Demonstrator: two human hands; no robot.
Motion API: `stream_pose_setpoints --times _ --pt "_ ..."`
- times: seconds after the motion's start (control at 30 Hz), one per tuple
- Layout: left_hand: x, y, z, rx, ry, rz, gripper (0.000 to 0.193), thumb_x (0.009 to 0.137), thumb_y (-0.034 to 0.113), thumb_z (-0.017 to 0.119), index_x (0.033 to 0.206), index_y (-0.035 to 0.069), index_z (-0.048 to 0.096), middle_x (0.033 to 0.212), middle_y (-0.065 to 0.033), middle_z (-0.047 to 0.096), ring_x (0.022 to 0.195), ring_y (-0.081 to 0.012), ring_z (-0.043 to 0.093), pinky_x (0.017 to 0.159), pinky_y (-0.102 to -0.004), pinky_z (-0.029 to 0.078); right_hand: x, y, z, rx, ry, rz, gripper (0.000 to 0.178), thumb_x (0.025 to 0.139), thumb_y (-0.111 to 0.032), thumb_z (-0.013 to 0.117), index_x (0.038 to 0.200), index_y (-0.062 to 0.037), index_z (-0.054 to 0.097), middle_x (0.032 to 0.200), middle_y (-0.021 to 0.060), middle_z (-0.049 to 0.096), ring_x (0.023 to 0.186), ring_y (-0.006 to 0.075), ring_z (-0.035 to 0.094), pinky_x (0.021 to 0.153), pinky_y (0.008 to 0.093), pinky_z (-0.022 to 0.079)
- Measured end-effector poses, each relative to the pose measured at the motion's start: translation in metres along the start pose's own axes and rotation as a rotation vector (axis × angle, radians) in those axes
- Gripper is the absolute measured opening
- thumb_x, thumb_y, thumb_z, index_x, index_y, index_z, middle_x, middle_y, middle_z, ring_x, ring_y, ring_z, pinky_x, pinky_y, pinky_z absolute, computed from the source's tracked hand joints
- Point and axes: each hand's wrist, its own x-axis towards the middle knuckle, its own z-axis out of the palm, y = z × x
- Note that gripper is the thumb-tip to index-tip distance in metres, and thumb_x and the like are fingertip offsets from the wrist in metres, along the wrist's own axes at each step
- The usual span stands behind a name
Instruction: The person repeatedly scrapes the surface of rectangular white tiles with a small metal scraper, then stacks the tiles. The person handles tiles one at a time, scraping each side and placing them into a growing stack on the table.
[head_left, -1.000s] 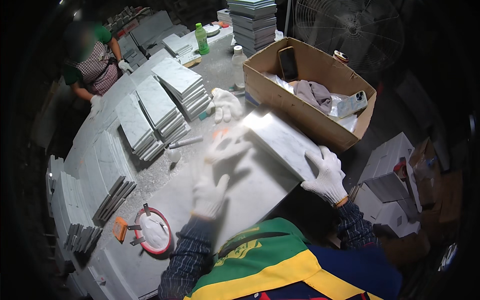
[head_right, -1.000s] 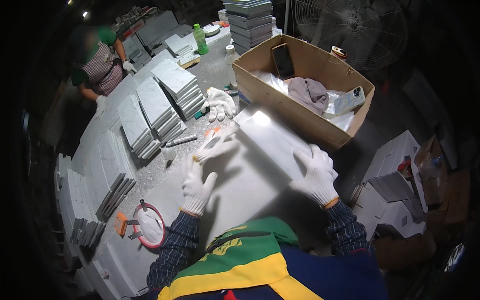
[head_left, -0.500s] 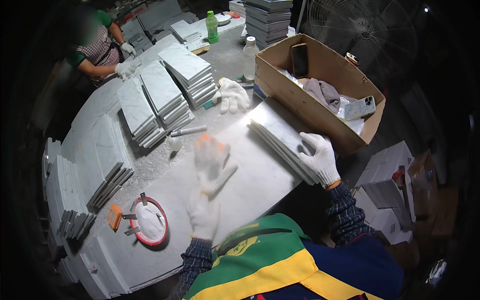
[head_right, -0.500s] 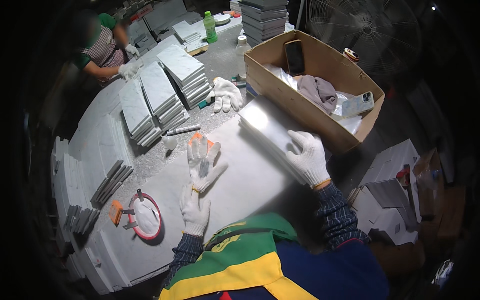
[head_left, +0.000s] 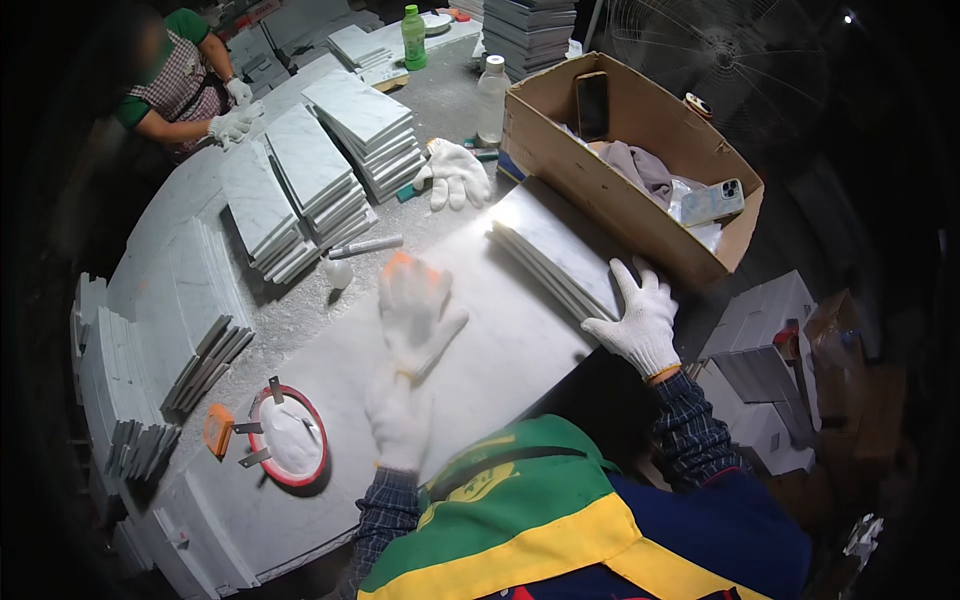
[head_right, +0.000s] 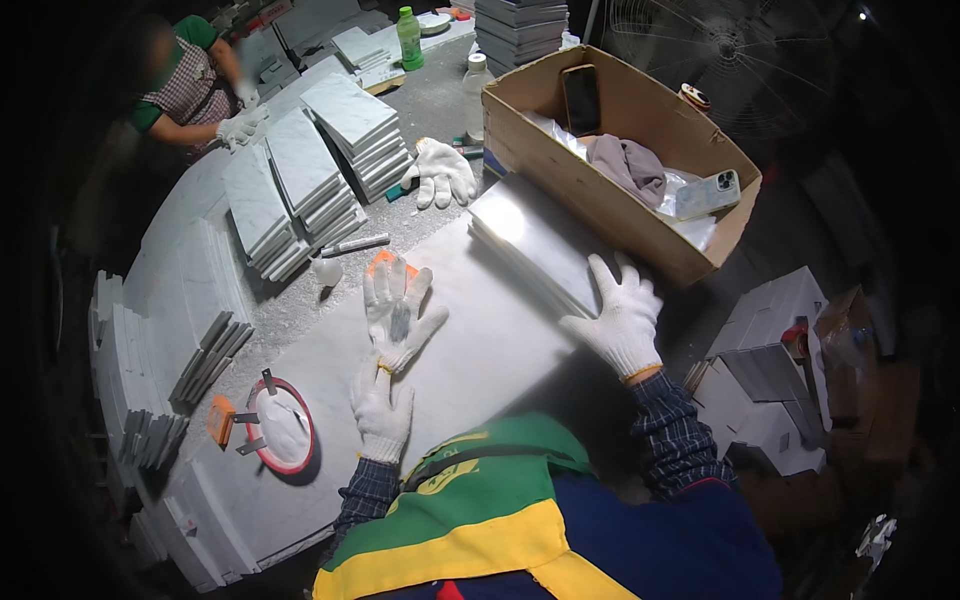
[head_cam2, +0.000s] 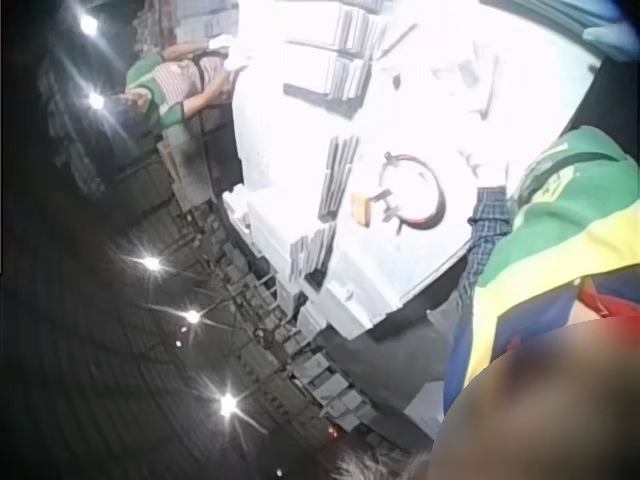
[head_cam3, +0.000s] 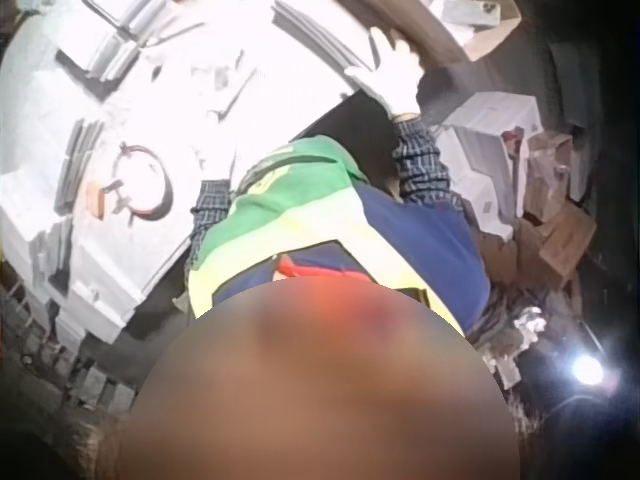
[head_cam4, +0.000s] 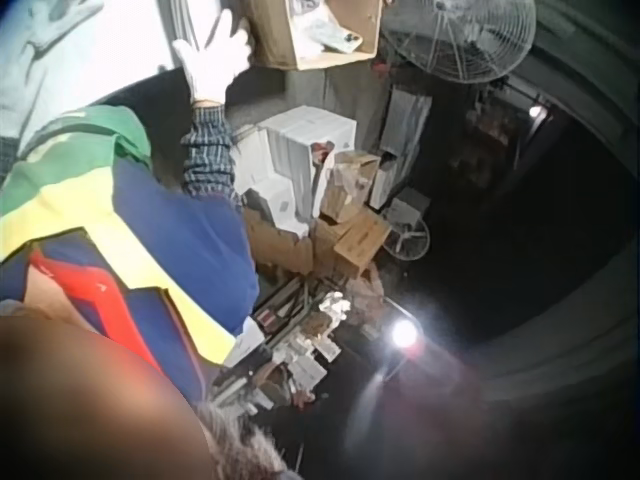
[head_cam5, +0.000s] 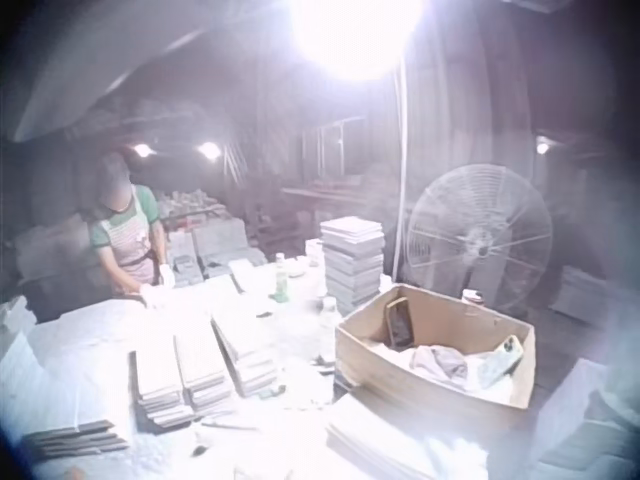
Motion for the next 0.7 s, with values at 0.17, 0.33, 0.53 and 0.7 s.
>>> stream_pose_setpoints --times 0.17,0.33,0.53,0.7 --pt "-0.001 -0.003 0.001 0.013 0.023 0.030 0.065 0.083 0.018 0.080 0.143 0.003 0.062 0.154 -0.0200 0.053 0.139 -0.0439 0.049 0.118 -0.0531 0.038 -0.023 0.034 0.025 0.442 0.394 0.298 0.070 0.081 -0.028 0.090 0.142 -0.0073 0.064 0.140 0.0200 0.060 0.127 0.0358 0.056 0.113 0.0453 0.045" --pt "0.000 -0.005 0.004 0.038 0.039 0.048 0.060 0.082 0.016 0.078 0.139 0.002 0.065 0.151 -0.0196 0.057 0.138 -0.0413 0.051 0.119 -0.0522 0.037 -0.032 0.065 0.045 1.467 0.440 0.885 0.032 0.093 -0.030 0.084 0.090 -0.0020 0.069 0.080 0.0064 0.067 0.065 0.0163 0.062 0.059 0.0312 0.051" --pt "0.000 -0.009 0.005 0.023 0.037 0.090 0.061 0.082 0.013 0.079 0.140 0.002 0.065 0.153 -0.0186 0.056 0.139 -0.0411 0.051 0.119 -0.0510 0.037 -0.029 0.083 0.040 1.269 0.280 0.905 0.026 0.090 -0.024 0.083 0.089 -0.0026 0.068 0.076 0.0050 0.066 0.058 0.0125 0.059 0.050 0.0269 0.048" --pt "-0.002 -0.010 0.008 0.010 -0.004 0.040 0.056 0.083 0.017 0.076 0.136 0.002 0.067 0.155 -0.0159 0.055 0.145 -0.0376 0.048 0.124 -0.0534 0.032 -0.032 0.070 0.043 1.381 0.259 0.907 0.026 0.095 -0.026 0.077 0.089 -0.0053 0.064 0.075 0.0027 0.063 0.056 0.0089 0.055 0.047 0.0246 0.043"
